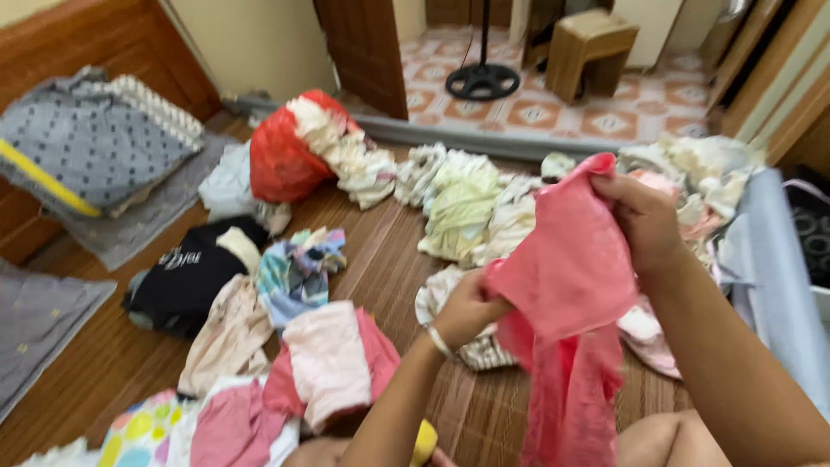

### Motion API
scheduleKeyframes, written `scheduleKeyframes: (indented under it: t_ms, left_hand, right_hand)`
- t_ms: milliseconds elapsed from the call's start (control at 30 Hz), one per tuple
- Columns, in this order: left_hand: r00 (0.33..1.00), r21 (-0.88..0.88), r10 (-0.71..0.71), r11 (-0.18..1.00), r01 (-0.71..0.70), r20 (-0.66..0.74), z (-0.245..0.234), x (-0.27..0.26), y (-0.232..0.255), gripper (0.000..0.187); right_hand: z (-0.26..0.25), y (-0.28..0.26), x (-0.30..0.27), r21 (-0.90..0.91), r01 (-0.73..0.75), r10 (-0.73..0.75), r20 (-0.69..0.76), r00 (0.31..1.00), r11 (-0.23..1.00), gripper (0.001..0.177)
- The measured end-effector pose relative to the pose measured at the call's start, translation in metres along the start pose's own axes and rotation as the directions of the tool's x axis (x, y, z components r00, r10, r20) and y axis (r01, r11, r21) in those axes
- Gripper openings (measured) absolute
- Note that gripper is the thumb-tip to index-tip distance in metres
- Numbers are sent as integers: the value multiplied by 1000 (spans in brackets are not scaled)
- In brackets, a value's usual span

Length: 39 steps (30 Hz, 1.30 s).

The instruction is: Folding and sorting a pile of baby clothes on a floor mat.

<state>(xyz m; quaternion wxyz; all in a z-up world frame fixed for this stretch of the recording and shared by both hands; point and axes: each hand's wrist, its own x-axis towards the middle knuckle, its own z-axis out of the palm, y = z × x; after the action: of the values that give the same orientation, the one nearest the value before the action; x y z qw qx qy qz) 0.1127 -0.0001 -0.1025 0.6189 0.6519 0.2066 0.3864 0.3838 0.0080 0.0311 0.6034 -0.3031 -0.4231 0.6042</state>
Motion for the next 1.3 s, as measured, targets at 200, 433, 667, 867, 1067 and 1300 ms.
scheduleKeyframes:
  t_ms: [200, 433, 667, 867, 1067, 1300]
  left_hand:
    - [973, 39, 41, 999, -33, -225, -27, 19, 110, 25]
    - [967, 622, 185, 783, -36, -177, -31, 44, 182, 29]
    - [991, 876, 93, 480, 35, -91, -66, 28, 230, 23]
    - [924, 925, 72, 90, 369, -376, -93, 17, 236, 29]
    - [791, 684, -177, 416, 600, -586, -105, 25, 223, 26]
    - [737, 195, -425, 783, 591, -526, -112, 25, 209, 30]
  right_hand:
    - [-116, -8, 22, -117, 4, 17, 175, 984, 993, 23]
    - [35, 6, -19, -525, -254, 334, 62, 940, 812, 45]
    - [30, 73, 12, -765, -110, 226, 47, 973, 635, 19]
    - [55, 7, 34, -881, -159, 203, -74, 976, 446, 17]
    - [101, -35, 19, -811, -295, 275, -172, 946, 506, 25]
    - [83, -32, 21, -702, -220, 274, -37, 961, 677, 23]
